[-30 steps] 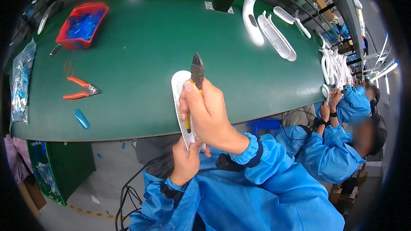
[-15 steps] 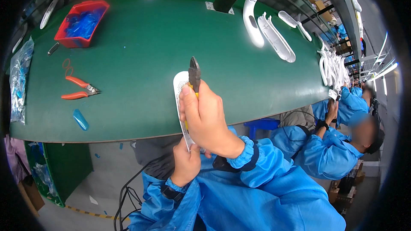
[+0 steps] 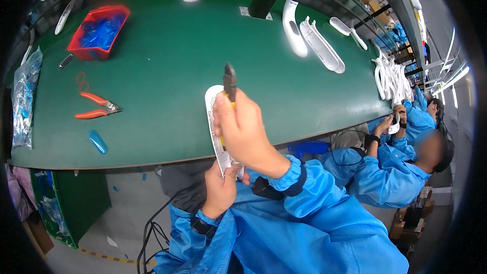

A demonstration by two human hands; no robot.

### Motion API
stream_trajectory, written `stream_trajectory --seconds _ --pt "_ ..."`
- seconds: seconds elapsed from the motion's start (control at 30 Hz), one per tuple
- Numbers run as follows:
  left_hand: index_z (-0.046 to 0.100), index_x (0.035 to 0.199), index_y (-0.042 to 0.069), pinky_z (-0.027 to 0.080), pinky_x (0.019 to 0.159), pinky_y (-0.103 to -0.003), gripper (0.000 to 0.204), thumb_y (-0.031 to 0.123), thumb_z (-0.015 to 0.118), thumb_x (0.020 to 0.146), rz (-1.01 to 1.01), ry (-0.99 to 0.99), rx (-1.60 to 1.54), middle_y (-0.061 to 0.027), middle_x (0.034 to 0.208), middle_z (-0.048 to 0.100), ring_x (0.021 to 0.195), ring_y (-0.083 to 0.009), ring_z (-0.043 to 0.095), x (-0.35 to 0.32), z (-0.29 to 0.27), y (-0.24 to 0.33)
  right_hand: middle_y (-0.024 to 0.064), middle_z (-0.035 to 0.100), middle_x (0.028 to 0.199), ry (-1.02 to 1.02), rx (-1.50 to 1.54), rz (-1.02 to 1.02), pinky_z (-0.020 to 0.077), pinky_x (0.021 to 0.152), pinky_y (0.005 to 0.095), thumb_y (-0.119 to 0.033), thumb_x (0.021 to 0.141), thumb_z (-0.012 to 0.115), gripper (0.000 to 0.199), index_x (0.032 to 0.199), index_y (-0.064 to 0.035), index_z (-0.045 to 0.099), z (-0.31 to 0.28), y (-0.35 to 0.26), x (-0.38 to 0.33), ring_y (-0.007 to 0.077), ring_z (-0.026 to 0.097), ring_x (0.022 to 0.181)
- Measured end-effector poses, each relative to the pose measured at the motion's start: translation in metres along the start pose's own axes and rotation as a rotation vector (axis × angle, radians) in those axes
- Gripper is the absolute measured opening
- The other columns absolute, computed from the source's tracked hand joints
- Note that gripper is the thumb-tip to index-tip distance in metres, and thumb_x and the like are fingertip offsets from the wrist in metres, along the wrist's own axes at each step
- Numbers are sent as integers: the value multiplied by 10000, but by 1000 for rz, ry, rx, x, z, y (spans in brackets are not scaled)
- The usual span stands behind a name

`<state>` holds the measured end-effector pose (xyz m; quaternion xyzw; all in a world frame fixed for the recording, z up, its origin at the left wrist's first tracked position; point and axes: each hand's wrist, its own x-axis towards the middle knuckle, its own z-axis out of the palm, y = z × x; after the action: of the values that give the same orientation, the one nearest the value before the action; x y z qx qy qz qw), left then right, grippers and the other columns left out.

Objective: Trim and assemble white plastic electronic housing components using pliers.

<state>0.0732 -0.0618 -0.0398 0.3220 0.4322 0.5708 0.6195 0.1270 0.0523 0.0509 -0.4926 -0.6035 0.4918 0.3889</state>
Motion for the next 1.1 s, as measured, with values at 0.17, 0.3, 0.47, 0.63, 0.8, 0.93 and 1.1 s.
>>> stream_trajectory --seconds 0.17,0.3,0.47,0.63,0.8,0.93,1.1 --pt "492 1134 -89 542 639 -310 223 87 485 998 -12 -55 -58 -147 804 661 672 -190 660 -3 -1 22 27 574 738 -57 -104 -74 459 596 253 -188 969 593 205 946 10 544 -40 -24 -7 83 541 655" --pt "438 1196 -97 547 654 -319 262 62 469 989 50 -24 -150 -169 821 657 677 -212 662 -5 3 43 20 607 799 -189 -120 70 466 633 243 -149 899 683 257 1049 35 583 -53 -21 -19 72 556 719" --pt "526 1144 -80 542 687 -302 236 83 536 974 195 117 210 -170 901 691 734 -197 694 8 2 77 35 626 876 -256 -100 41 488 685 247 -176 863 726 317 1074 26 605 -43 -27 5 84 589 776" --pt "489 1320 -69 489 925 -400 606 197 737 836 391 24 658 -214 1170 641 1063 -312 640 28 -16 119 51 644 827 -266 -107 50 524 660 268 -131 839 710 280 1043 36 614 -44 -37 55 103 618 732" --pt "490 1335 -55 454 991 -399 533 84 639 842 581 247 531 -216 1195 627 1108 -318 613 38 -54 120 38 638 814 -282 -18 103 533 593 255 -194 879 691 296 1053 29 603 -46 -47 134 104 622 642" --pt "554 1233 -46 500 900 -382 397 35 613 848 585 373 578 -195 1115 654 988 -289 651 50 -75 112 76 646 782 -382 143 148 565 548 296 -193 885 692 248 984 18 606 -44 -54 167 151 642 581" --pt "588 1163 -41 525 807 -361 313 -1 592 852 604 373 627 -182 1048 663 880 -273 670 54 -82 106 59 633 855 -500 191 237 575 602 294 -154 881 693 258 1047 6 579 -39 -67 200 138 650 659"
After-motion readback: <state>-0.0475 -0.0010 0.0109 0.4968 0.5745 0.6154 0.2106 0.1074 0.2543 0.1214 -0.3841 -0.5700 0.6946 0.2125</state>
